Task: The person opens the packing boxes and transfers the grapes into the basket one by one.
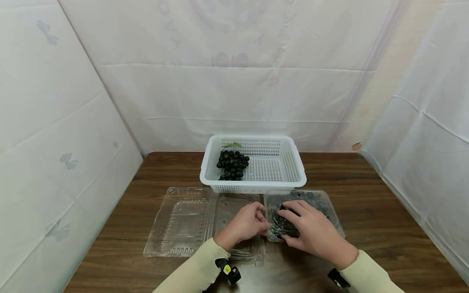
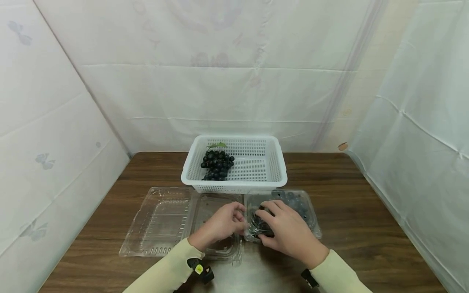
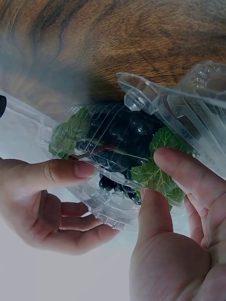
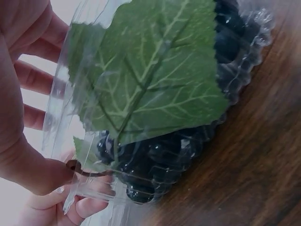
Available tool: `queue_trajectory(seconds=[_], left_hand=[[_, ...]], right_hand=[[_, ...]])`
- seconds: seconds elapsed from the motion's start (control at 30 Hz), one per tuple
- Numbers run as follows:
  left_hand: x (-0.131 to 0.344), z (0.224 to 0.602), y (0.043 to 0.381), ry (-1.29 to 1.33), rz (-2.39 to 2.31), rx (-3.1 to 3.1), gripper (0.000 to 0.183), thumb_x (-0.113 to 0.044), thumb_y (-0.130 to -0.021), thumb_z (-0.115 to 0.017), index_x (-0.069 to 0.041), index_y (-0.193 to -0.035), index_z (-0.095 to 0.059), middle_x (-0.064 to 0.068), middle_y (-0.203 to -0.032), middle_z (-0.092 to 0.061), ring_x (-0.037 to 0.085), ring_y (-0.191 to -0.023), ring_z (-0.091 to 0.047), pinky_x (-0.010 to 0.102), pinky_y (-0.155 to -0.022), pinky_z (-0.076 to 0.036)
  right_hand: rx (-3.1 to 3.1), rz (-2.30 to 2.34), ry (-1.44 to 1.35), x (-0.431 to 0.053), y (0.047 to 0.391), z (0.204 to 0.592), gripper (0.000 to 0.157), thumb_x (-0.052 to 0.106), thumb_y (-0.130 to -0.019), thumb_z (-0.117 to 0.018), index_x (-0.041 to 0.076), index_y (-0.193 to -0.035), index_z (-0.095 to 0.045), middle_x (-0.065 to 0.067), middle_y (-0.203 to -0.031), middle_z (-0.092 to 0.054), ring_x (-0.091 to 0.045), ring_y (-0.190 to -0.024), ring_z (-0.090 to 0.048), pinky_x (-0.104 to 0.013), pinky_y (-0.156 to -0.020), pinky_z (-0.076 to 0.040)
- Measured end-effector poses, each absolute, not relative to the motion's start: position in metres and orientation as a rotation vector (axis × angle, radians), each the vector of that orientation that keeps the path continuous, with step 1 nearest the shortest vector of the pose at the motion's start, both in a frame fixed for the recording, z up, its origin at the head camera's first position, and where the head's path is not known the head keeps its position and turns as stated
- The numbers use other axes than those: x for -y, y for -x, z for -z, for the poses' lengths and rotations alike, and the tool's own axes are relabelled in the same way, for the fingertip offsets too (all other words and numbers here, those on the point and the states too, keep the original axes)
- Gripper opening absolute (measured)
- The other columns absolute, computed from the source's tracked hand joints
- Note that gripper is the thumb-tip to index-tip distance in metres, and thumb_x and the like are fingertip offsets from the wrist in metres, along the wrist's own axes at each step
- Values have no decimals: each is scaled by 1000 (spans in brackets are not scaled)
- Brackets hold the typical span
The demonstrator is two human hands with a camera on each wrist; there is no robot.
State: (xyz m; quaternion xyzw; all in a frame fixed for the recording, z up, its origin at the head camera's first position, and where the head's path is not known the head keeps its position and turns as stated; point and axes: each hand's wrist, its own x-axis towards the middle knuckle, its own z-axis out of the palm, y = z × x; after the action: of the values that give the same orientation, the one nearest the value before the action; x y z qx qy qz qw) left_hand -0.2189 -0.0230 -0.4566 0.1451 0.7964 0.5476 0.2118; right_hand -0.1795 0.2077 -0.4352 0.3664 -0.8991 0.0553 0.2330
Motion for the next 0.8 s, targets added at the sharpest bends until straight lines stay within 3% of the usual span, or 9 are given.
queue_trajectory(seconds=[0.3,0.53,0.8], left_hand=[[23,456,218,-408,-1493,-2240,42,-7,-93,-75,-1,-130,-57,7,-88,-72,23,-73,-73,39,-69,-60],[24,457,219,-398,-1516,-2212,43,-6,-93,-75,0,-131,-56,8,-88,-71,28,-76,-74,44,-73,-62],[23,458,219,-394,-1517,-2213,42,-5,-93,-75,-1,-130,-56,8,-88,-70,26,-74,-74,42,-71,-61]], right_hand=[[2472,-211,-970,-226,179,441,59,43,-73,-91,17,-123,-71,-6,-129,-65,-23,-117,-63,-41,-81,-62],[2489,-206,-964,-240,176,440,58,40,-73,-91,17,-123,-71,-5,-130,-65,-22,-117,-63,-41,-82,-61],[2476,-205,-952,-254,172,438,59,34,-68,-93,16,-120,-72,-7,-128,-66,-23,-113,-64,-40,-77,-62]])
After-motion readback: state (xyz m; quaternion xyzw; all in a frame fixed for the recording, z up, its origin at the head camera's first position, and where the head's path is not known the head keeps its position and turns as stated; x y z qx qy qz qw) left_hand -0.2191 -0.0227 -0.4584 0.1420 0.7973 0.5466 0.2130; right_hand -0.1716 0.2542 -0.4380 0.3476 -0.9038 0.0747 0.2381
